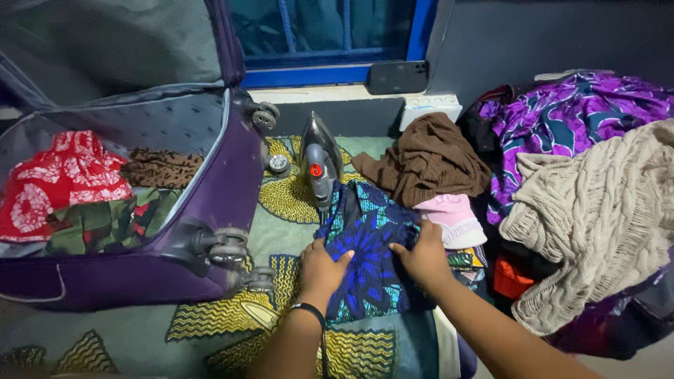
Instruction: The person folds clothes including a camouflage shirt, a leopard print top, a blue patterned skirt, and a white knit sweater, then places them one at a time into a suitcase.
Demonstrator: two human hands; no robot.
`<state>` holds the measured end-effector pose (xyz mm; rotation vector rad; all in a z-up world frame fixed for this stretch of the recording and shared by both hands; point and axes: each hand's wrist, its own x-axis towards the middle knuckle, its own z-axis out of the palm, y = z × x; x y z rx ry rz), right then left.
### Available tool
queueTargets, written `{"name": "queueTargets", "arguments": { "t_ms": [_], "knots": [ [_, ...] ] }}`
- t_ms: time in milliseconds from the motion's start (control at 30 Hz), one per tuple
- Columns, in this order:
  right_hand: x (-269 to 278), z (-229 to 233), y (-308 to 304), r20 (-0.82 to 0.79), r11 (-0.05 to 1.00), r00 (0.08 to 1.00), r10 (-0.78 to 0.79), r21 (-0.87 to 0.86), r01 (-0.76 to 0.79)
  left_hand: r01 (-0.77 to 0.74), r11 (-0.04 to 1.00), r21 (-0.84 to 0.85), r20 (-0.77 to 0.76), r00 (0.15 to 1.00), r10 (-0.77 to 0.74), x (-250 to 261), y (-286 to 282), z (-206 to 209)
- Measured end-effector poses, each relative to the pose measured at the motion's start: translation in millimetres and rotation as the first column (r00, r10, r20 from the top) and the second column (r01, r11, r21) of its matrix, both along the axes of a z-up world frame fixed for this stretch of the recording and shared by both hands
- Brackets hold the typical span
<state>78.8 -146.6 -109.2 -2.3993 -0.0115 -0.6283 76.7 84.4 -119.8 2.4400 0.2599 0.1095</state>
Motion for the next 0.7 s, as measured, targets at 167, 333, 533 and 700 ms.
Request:
{"name": "queueTargets", "arguments": {
  "t_ms": [167, 333, 533, 700],
  "knots": [
    [39, -10, -13, -0.618, 0.983, 0.786, 0.009, 0.149, 0.105, -0.033, 0.999, 0.025, -0.121, 0.992, 0.036, 15, 3, -9],
    [67, -16, -16, -0.597, 0.997, 0.8, 0.055, -0.011, -0.078, 0.004, 1.0, 0.011, -0.282, 0.959, 0.0, 35, 6, 3],
    [79, -11, -12, -0.642, 0.977, 0.738, 0.209, 0.177, -0.123, 0.002, 0.998, 0.056, -0.344, 0.939, 0.017, 45, 6, 4],
    [70, -4, 7, -0.647, 0.916, 0.732, 0.214, 0.393, 0.079, -0.132, 0.988, -0.081, -0.352, 0.931, 0.096, 50, 11, -7]
  ]
}}
